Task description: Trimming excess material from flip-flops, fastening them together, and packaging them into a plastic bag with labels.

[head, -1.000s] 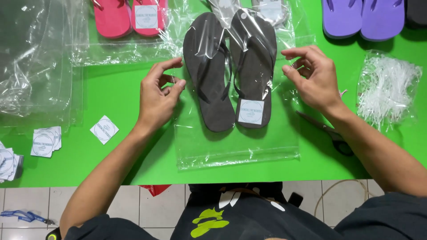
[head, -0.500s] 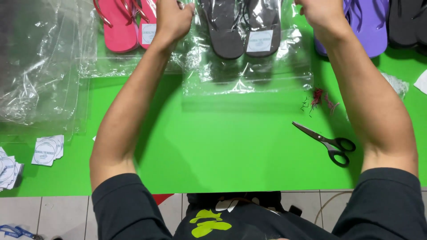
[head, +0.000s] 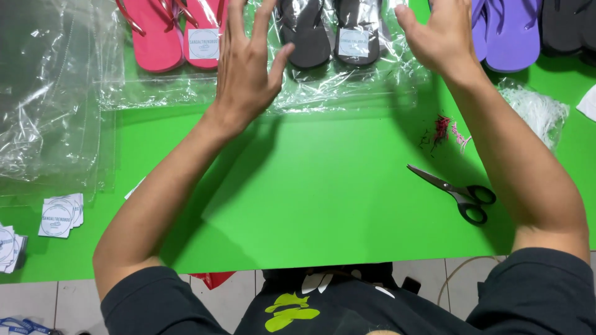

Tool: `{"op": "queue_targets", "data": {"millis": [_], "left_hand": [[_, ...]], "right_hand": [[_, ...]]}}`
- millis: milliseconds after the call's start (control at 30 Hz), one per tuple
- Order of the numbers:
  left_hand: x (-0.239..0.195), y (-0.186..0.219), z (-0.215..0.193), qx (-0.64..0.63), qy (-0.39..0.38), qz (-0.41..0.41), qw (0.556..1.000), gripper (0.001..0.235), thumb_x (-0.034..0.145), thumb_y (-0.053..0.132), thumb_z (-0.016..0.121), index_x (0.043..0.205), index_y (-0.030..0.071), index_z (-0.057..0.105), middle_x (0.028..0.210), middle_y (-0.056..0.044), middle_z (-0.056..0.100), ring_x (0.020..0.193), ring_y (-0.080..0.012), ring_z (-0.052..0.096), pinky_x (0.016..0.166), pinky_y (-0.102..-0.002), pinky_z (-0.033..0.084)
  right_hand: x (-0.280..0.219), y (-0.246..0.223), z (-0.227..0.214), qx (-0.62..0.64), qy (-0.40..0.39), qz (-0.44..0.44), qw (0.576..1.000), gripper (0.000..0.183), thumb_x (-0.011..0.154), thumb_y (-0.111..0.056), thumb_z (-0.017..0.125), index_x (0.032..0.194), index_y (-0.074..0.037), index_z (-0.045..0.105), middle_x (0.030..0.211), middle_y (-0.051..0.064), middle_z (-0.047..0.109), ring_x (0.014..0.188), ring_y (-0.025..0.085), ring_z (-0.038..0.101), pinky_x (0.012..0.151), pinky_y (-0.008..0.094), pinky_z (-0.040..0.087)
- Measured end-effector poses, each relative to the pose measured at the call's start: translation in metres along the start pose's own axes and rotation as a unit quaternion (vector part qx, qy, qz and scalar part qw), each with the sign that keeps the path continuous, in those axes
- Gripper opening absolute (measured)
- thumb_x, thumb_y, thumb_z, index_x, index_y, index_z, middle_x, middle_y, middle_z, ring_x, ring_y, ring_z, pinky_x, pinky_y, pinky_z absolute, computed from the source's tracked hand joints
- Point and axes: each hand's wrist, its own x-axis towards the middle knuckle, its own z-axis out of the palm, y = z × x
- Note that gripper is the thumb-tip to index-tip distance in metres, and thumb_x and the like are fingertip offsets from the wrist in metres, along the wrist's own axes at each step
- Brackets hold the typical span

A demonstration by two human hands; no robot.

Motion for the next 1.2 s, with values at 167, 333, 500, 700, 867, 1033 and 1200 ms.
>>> {"op": "queue_targets", "data": {"millis": [167, 333, 500, 700, 867, 1033, 1200], "left_hand": [[-0.066, 0.006, 0.006, -0.031, -0.036, 0.04, 0.998, 0.076, 0.111, 0.036, 0.077, 0.163, 0.012, 0.026, 0.166, -0.026, 0.017, 0.156, -0.0438, 0.034, 0.131, -0.059, 0.038], [-0.114, 0.012, 0.038, -0.018, -0.067, 0.052, 0.996, 0.099, 0.107, 0.066, 0.067, 0.169, 0.025, 0.002, 0.173, -0.022, -0.009, 0.166, -0.0384, 0.001, 0.138, -0.065, 0.004], [-0.116, 0.012, 0.046, -0.005, -0.069, 0.071, 0.995, 0.097, 0.108, 0.067, 0.062, 0.169, 0.024, 0.001, 0.173, -0.021, -0.011, 0.166, -0.037, -0.002, 0.137, -0.065, 0.001], [-0.112, 0.014, 0.041, -0.017, -0.082, 0.075, 0.994, 0.093, 0.109, 0.057, 0.067, 0.169, 0.023, 0.005, 0.173, -0.022, -0.007, 0.166, -0.0395, 0.002, 0.136, -0.066, 0.005], [-0.111, 0.015, 0.038, -0.02, -0.1, 0.068, 0.992, 0.089, 0.11, 0.053, 0.066, 0.169, 0.022, 0.007, 0.172, -0.023, -0.005, 0.165, -0.0394, 0.003, 0.136, -0.065, 0.005], [-0.109, 0.014, 0.038, -0.014, -0.107, 0.068, 0.992, 0.091, 0.109, 0.053, 0.069, 0.169, 0.022, 0.008, 0.172, -0.023, -0.005, 0.165, -0.0412, 0.003, 0.135, -0.065, 0.002], [-0.109, 0.012, 0.04, -0.004, -0.109, 0.068, 0.992, 0.093, 0.108, 0.055, 0.068, 0.168, 0.023, 0.006, 0.172, -0.023, -0.005, 0.165, -0.0406, 0.003, 0.135, -0.065, 0.0]], "right_hand": [[-0.077, -0.053, -0.036, -0.019, 0.011, -0.115, 0.993, 0.052, 0.101, -0.002, 0.078, 0.145, 0.014, 0.057, 0.135, 0.033, 0.046, 0.127, 0.048, 0.048, 0.106, 0.057, 0.044], [-0.155, -0.062, -0.009, -0.103, -0.038, -0.301, 0.947, 0.039, 0.09, -0.008, 0.08, 0.126, 0.001, 0.067, 0.135, 0.025, 0.061, 0.118, 0.037, 0.063, 0.101, 0.046, 0.061], [-0.199, -0.069, 0.018, -0.1, -0.085, -0.394, 0.91, 0.035, 0.093, -0.015, 0.076, 0.125, -0.004, 0.068, 0.123, 0.019, 0.072, 0.103, 0.029, 0.071, 0.087, 0.041, 0.062], [-0.209, -0.069, 0.027, -0.063, -0.13, -0.418, 0.897, 0.036, 0.093, -0.006, 0.072, 0.128, -0.002, 0.064, 0.122, 0.016, 0.07, 0.104, 0.028, 0.069, 0.087, 0.039, 0.059], [-0.207, -0.069, 0.026, -0.046, -0.132, -0.416, 0.899, 0.034, 0.095, -0.007, 0.07, 0.128, -0.003, 0.064, 0.122, 0.014, 0.07, 0.103, 0.027, 0.068, 0.087, 0.038, 0.057], [-0.206, -0.069, 0.026, -0.042, -0.142, -0.412, 0.899, 0.032, 0.095, -0.01, 0.072, 0.126, -0.003, 0.065, 0.12, 0.015, 0.07, 0.103, 0.028, 0.068, 0.087, 0.039, 0.057], [-0.204, -0.069, 0.025, -0.039, -0.141, -0.412, 0.899, 0.032, 0.095, -0.011, 0.072, 0.126, -0.003, 0.065, 0.12, 0.014, 0.07, 0.104, 0.028, 0.067, 0.087, 0.039, 0.056]]}}
